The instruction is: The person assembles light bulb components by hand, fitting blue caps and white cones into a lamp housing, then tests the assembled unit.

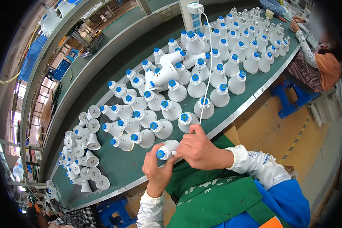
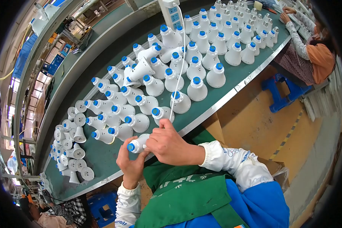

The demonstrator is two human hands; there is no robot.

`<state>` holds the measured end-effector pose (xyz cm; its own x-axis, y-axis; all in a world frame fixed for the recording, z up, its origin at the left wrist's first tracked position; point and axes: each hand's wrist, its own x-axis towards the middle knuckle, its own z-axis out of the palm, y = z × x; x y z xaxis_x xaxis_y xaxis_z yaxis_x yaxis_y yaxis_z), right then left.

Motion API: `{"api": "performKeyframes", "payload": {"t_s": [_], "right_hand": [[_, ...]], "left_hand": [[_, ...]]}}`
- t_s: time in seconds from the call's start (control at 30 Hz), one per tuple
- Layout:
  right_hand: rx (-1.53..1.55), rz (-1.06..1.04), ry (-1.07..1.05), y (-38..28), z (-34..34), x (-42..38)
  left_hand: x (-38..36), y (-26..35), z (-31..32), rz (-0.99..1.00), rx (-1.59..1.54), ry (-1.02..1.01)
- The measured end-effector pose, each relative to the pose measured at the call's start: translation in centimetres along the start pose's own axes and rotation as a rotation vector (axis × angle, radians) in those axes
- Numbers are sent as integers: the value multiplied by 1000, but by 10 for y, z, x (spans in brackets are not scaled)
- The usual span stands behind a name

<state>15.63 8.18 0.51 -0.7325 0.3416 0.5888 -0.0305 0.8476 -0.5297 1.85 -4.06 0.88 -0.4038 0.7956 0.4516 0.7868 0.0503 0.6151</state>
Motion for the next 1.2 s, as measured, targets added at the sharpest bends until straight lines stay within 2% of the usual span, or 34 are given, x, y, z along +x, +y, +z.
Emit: {"api": "performKeyframes", "payload": {"t_s": [0.1, 0.17, 0.37, 0.73, 0.8, 0.87, 0.93, 0.97, 1.07, 1.13, 1.2], "right_hand": [[-15, 8, -34, 6, -7, 5], [-20, 17, -30, 9, -14, 7], [-89, -25, -52, 4, -11, 4], [-213, -88, -31, 2, -5, 5], [-263, -182, -100, 2, -11, 3], [-237, -183, 2, 2, -23, 4], [-163, -105, 101, 6, -39, 3], [-152, -111, 81, 7, -42, 1], [-126, -133, 58, 7, -37, -7], [-111, -115, 56, 7, -34, -11], [-81, -61, 72, 7, -33, -14]], "left_hand": [[2, -9, -5, 6, -10, -27], [-1, -17, -9, -163, -86, -39], [-4, -19, -9, -219, -101, -71], [1, -2, -16, -82, -40, -50], [-1, -1, -22, -37, -8, -78], [-7, -8, -35, -80, 46, -74], [-8, -22, -54, -310, -56, -16], [-5, -22, -62, -310, -132, 34], [34, -6, -78, -269, -337, 95], [72, -11, -79, -226, -410, 43], [118, -11, -66, -296, -474, -15]]}}
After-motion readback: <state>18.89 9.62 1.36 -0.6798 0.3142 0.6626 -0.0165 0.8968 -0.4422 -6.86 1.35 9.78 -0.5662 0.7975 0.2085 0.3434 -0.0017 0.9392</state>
